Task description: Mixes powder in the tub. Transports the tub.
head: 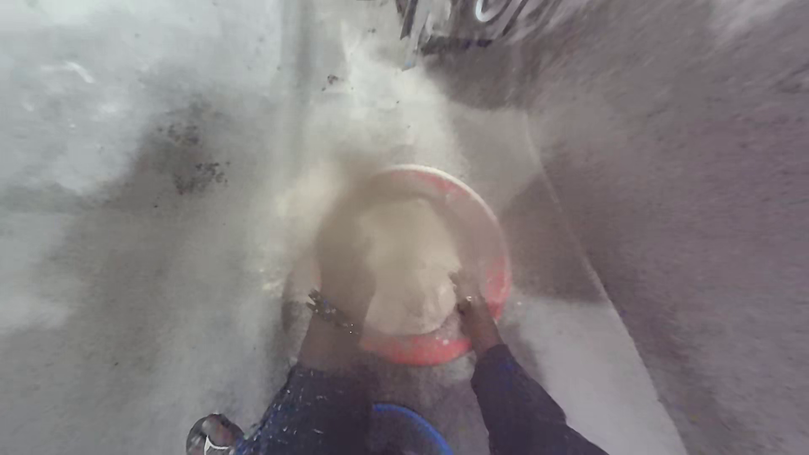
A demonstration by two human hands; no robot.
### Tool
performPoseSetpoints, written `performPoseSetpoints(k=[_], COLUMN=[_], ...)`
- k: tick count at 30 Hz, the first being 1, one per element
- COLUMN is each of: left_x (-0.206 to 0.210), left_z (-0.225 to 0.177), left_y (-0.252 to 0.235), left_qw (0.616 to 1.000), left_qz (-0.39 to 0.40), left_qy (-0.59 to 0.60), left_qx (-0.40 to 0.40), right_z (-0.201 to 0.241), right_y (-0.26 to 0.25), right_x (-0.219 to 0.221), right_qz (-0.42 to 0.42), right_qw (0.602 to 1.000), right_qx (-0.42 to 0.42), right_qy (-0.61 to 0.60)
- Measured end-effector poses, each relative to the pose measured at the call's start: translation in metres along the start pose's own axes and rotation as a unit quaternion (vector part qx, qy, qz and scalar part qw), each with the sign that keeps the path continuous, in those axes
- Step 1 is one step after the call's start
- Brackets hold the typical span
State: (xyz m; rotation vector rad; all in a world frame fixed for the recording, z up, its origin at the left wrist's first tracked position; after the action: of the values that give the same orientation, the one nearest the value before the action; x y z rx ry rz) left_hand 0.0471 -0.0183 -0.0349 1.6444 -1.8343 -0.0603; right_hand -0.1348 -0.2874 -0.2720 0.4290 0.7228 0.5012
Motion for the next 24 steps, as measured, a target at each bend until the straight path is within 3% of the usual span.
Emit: performPoseSetpoints(k=[5, 8, 12, 14, 16, 22, 24], left_x=[-0.002, -0.003, 0.001, 0.003, 0.001, 0.000, -0.004], left_z=[-0.002, -0.006, -0.007, -0.007, -0.006, -0.017, -0.013], left_y=[-0.002, -0.005, 0.001, 0.006, 0.007, 0.014, 0.008], left_qw=[1.000, 0.999, 0.999, 0.999, 0.999, 0.999, 1.000], left_qz=[0.018, 0.015, 0.003, 0.010, 0.023, -0.008, 0.004], left_qy=[-0.007, -0.021, -0.041, -0.048, -0.046, -0.054, -0.026], left_qx=[0.016, 0.023, -0.001, -0.013, -0.014, 0.001, 0.000], right_z=[0.041, 0.064, 0.076, 0.076, 0.061, 0.029, 0.023], right_y=[0.002, 0.024, 0.040, 0.060, 0.066, 0.098, 0.101], right_x=[0.038, 0.079, 0.139, 0.158, 0.172, 0.153, 0.133], right_qz=[0.017, 0.109, 0.189, 0.256, 0.270, 0.323, 0.301], right_qw=[0.998, 0.984, 0.904, 0.839, 0.800, 0.719, 0.722], right_qx=[0.022, 0.014, -0.186, -0.165, -0.250, -0.306, -0.301], right_qy=[0.056, 0.142, 0.335, 0.452, 0.474, 0.534, 0.545])
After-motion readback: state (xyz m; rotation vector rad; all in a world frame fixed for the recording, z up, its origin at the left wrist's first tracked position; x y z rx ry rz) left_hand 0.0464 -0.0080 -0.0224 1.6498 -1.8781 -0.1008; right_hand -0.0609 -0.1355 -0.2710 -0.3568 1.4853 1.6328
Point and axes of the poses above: each hand's wrist, its own y-axis away from the middle knuckle, its own x-axis out of the palm, z = x × y, the point moved 6 cm from there along -y, towards the middle knuckle, and after that the axes turned 4 degrees about x, right-handed, at the moved point
